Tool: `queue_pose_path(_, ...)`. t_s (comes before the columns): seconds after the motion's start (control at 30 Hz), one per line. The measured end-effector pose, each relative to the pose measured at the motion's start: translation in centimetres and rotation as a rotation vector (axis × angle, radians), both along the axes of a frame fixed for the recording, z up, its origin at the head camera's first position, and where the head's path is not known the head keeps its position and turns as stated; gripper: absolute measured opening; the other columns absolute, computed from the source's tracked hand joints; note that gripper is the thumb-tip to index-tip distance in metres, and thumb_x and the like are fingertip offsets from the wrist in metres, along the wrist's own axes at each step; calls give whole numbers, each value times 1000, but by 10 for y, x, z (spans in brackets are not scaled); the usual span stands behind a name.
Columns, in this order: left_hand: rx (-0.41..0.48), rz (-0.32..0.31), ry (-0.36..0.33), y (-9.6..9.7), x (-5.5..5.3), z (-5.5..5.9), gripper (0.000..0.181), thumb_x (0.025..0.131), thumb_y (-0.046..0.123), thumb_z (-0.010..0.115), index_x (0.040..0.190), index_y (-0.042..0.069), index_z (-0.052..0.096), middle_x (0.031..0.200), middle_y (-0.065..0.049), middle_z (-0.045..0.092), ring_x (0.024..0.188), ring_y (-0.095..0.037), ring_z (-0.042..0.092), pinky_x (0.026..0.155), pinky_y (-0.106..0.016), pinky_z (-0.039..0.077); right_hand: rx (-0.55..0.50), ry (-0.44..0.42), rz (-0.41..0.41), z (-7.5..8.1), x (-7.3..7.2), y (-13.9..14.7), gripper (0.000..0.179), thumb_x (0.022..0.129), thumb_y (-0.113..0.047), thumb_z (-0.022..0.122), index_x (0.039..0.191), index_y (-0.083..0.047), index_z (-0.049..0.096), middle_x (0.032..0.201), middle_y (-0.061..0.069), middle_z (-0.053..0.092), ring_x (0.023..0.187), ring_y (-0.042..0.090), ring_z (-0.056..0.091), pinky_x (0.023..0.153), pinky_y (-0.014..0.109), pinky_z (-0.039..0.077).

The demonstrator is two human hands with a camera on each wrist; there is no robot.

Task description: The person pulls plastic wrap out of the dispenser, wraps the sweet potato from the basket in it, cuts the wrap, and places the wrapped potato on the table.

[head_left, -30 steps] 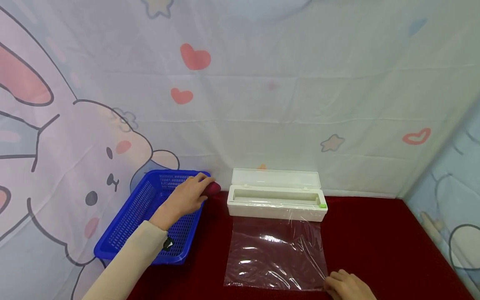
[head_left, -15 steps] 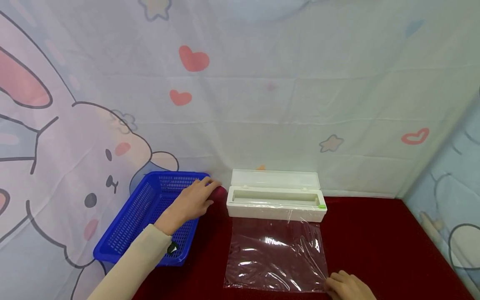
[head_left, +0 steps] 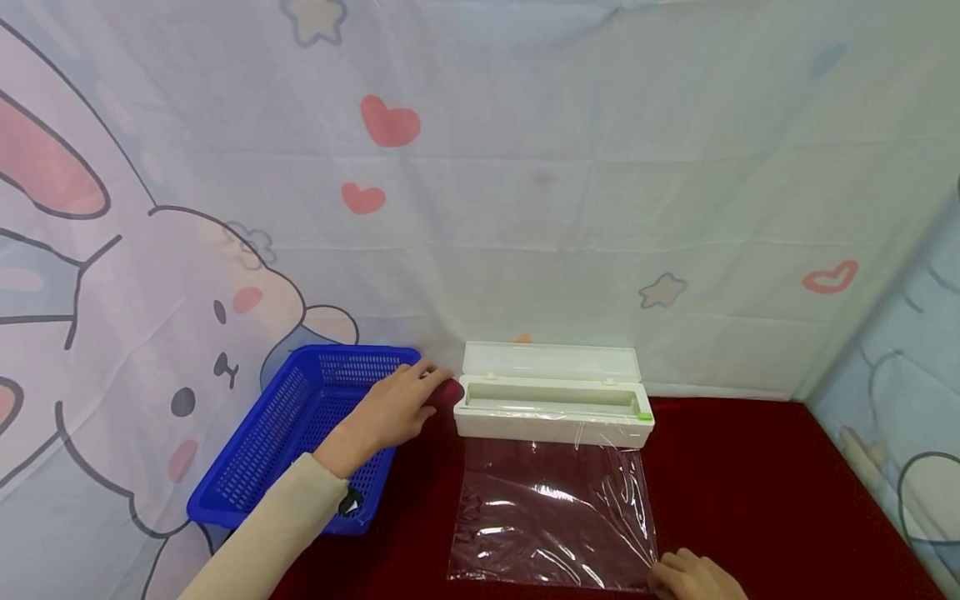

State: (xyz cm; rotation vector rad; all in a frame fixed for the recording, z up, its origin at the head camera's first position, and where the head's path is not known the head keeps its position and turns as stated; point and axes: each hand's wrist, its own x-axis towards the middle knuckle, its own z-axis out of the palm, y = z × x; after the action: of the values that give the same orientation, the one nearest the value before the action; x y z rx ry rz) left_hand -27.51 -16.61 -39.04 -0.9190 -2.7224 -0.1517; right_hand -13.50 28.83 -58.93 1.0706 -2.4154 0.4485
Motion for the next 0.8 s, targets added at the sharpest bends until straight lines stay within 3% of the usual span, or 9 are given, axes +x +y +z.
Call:
queue_pose_path(0.1,-2,-16,9,3,2,1,54,94,4,79,144,9,61,131,-14,66,108,-36,68,92,-51,59,-5,26,6,-3,-1,0,38,62,1,83,75,-26,59,73,-24,43,71,-11,31,54,8,26)
queue_pose_path(0.3,-3,-43,19,8,8,3,55,95,5,79,146,10,60,131,-14,66,105,-35,67,90,-49,60,7,-71,-17,0,1,-2,35,69,-1,84,75,-26,60,73,-25,42,71,-11,29,54,11,29)
queue_pose_path(0.5,4,-64,34,13,12,2,54,95,7,79,145,11,60,131,-13,66,106,-35,67,88,-48,61,15,-147,-35,5,3,-3,36,70,2,81,75,-26,60,74,-26,38,70,-11,26,55,13,29)
queue_pose_path(0.67,21,-80,39,16,15,2,54,94,7,80,144,11,61,130,-13,67,106,-34,68,88,-48,61,62,-272,-71,10,2,-3,30,79,-1,82,79,-25,63,74,-24,45,69,-8,31,55,16,34)
queue_pose_path(0.8,17,-87,42,18,16,2,54,95,7,79,146,10,60,131,-13,67,109,-33,68,89,-47,61,94,-296,-81,14,0,-4,28,80,-3,84,79,-23,64,74,-21,50,68,-7,34,55,18,35)
